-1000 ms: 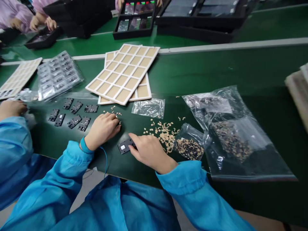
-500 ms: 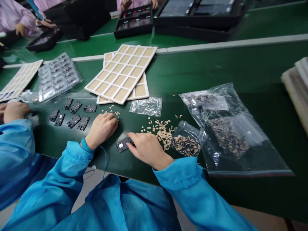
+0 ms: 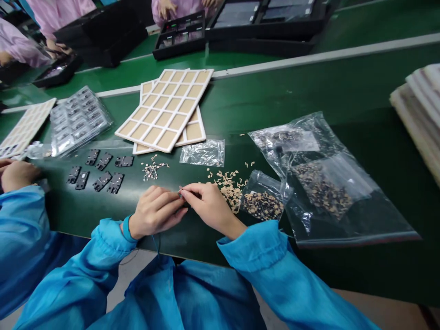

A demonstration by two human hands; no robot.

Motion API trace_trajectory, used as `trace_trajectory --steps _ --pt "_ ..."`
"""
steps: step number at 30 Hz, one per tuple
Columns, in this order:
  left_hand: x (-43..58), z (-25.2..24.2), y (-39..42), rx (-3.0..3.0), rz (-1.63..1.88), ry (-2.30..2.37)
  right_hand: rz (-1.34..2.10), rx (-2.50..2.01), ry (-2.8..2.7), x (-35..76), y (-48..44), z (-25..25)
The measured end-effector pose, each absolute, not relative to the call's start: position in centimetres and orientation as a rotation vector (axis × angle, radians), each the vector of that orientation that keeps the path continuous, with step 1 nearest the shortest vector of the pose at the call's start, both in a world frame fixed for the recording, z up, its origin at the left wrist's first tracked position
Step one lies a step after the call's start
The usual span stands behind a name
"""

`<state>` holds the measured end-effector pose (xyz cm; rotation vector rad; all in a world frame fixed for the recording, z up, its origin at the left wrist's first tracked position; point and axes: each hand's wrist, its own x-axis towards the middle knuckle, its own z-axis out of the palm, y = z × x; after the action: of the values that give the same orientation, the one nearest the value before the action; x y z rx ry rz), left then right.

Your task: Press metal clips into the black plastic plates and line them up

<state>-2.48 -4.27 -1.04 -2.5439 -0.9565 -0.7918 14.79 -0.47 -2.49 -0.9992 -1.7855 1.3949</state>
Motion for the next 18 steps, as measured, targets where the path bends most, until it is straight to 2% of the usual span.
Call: trace_trajectory --steps 6,18 --pt "-2.74 -1.08 -4.03 -2.454 -0.979 -1.109 1.224 -0.99 -1.894 14.9 -1.06 -2.77" --pt "-2.78 -1.18 -3.85 -2.541 -0.952 -1.147 0.121 -0.791 -2.27 15.21 -1.22 -2.46"
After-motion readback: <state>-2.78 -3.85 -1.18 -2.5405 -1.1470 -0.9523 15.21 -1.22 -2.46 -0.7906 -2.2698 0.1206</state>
